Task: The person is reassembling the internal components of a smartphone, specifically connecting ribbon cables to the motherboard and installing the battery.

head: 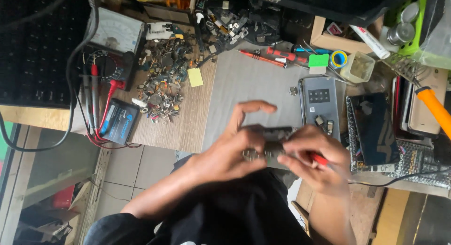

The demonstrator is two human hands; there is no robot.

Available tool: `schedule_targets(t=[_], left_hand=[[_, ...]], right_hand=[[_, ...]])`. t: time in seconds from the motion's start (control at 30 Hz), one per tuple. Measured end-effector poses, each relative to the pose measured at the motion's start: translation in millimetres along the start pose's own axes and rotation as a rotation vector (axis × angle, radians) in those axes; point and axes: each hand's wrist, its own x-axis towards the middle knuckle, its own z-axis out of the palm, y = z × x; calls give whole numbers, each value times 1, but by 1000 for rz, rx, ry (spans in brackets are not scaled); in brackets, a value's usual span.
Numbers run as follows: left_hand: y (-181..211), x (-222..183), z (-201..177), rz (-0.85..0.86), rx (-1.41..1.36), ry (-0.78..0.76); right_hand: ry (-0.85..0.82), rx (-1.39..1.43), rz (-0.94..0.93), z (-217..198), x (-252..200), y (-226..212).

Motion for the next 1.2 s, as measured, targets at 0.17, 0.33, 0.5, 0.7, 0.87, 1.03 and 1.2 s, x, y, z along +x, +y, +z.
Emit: schedule_targets(t=[0.17, 0.33, 0.5, 0.7, 0.87, 1.03, 1.2], left_hand=[[-31, 13, -8, 43, 87, 54], [-45, 11, -13, 76, 119, 88], [-31, 11, -22, -6, 172, -21], [-29, 9, -25, -45, 124, -58], [-26, 15, -26, -62, 139, -62], [-27, 17, -25, -63, 134, -86], [-21, 21, -23, -150, 118, -58]], right_hand=[[191, -102, 136, 18, 18, -2], [182, -190, 143, 16, 22, 6], [174, -314, 98, 16, 33, 3], [170, -300, 69, 19, 36, 6], [136, -358, 15, 14, 40, 12], [96, -319, 12, 9, 39, 18], [141, -369, 22, 11, 37, 28]])
